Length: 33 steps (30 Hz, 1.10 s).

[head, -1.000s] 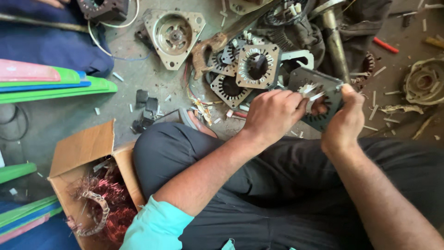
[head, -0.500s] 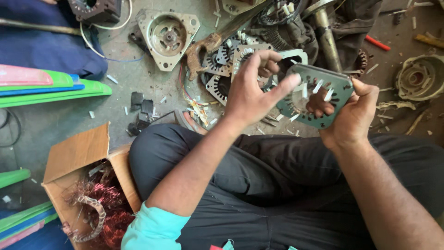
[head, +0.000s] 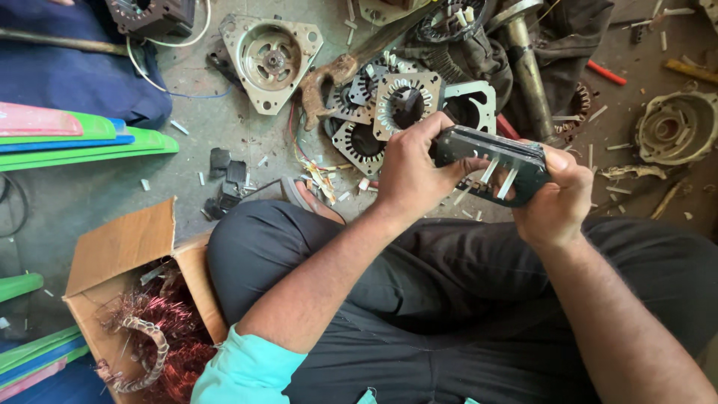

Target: The person sits on the floor and dismantles old electric motor parts, using a metal tool to hammer and pry laminated stator cores and end brackets apart. They pull copper windings and place salvaged copper coils into a cardboard box beside them.

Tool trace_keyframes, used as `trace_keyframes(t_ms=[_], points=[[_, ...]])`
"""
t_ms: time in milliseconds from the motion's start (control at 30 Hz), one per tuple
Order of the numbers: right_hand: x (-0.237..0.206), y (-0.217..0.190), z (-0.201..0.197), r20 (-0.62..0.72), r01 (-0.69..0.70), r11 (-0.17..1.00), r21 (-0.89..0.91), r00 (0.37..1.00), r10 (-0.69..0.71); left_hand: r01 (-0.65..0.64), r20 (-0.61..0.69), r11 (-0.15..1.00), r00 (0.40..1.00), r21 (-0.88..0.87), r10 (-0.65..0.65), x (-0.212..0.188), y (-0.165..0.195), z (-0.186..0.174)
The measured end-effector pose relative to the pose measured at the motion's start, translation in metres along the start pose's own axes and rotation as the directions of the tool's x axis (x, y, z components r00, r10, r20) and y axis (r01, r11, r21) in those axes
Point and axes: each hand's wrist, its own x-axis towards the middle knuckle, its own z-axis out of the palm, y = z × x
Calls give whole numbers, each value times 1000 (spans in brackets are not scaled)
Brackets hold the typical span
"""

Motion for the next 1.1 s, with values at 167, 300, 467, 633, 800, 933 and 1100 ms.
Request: trace_keyframes(t_ms=[167, 300, 467, 633, 800, 933, 1100], points=[[7, -6, 15, -28, 15, 1000, -13, 1000, -15, -60, -42, 991, 997, 122, 65, -4, 2, 1], [11, -23, 24, 21, -153, 988, -30, 988, 154, -253, -62, 953, 962, 166, 266, -7, 12, -4], [16, -41, 31, 205, -315, 948, 40, 931, 301, -460, -42, 876, 882, 145, 469, -2, 24, -22], [17, -53, 21, 311, -363, 931, -23, 883, 352, -602, 95, 774, 797, 195, 596, 4, 26, -36], [15, -48, 21, 253, -266, 942, -203, 915, 313, -590, 46, 791, 805, 162, 592, 6, 23, -32], [16, -53, 24, 237, -206, 930, -306, 929, 283, -307, -143, 952, 942, -8, 303, 8, 19, -14], [16, -54, 31, 214, -69, 933, -354, 965, 152, 105, -128, 974, 983, -198, -132, 13, 1, -4]])
